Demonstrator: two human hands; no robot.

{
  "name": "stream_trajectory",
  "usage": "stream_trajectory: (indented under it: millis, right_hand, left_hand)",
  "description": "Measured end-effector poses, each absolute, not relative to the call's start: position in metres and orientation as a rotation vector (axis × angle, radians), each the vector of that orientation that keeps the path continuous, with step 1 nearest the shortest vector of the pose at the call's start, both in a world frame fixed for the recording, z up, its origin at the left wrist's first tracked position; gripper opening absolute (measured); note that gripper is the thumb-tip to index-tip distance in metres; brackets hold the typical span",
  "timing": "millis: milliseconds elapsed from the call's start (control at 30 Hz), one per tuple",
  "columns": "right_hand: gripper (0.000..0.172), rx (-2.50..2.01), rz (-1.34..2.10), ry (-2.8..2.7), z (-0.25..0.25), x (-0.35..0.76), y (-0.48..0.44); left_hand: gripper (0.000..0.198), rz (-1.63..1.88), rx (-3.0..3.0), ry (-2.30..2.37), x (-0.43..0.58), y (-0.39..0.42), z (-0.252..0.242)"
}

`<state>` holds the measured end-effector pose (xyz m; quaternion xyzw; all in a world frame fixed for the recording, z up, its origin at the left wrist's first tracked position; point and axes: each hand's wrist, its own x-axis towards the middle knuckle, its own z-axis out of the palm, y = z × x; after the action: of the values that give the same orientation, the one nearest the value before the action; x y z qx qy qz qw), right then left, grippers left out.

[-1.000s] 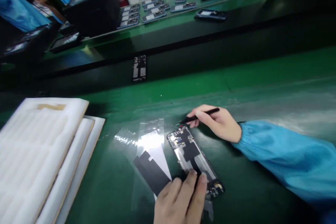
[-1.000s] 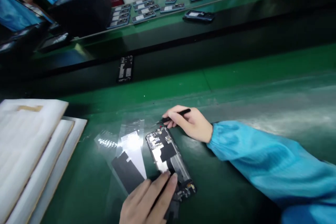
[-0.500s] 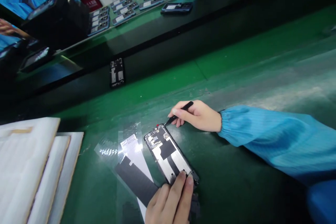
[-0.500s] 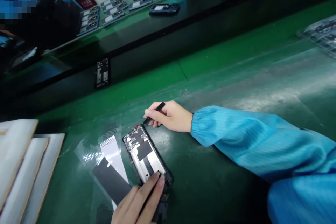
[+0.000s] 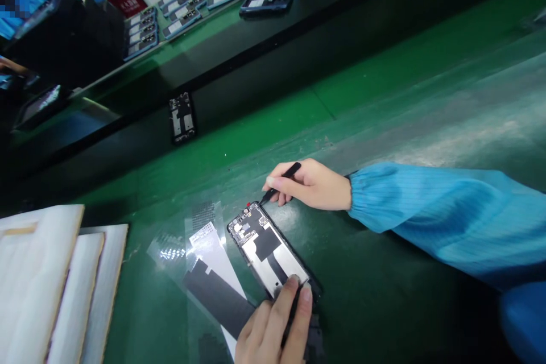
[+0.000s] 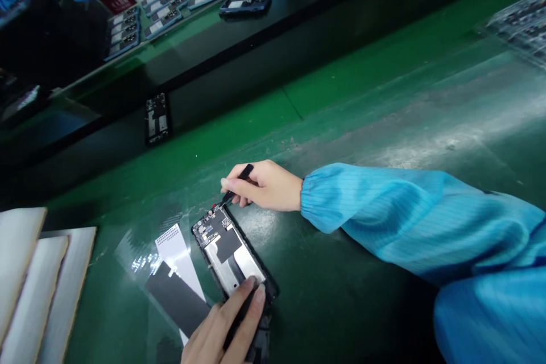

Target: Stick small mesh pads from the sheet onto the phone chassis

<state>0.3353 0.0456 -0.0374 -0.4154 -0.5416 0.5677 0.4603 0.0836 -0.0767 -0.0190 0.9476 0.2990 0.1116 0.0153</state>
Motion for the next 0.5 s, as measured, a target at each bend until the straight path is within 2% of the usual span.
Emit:
stream_trajectory:
  millis: [200,367,433,500]
  right_hand:
    - [0.023,-1.041,1.404,-1.312,-0.035,0.331,0.043]
    - [0.026,-1.075,1.658,-0.985,-0.024,0.345,0.06]
    - [0.034,-1.188,1.694,-0.935,-0.015,0.357,0.069]
    - [0.037,-1.457,1.636,-1.208,-0.003,0.361,0.067]
  left_hand:
    - [0.062,0.049,2.911,0.956,0.08,-0.068,-0.012]
    - [0.071,-0.085,2.903,1.144,0.08,-0.062,-0.004]
    - [0.065,-0.014,2.882,1.306,0.07,-0.06,0.001]
    - [0.054,0.218,2.773,1.547,0.053,-0.058,0.009]
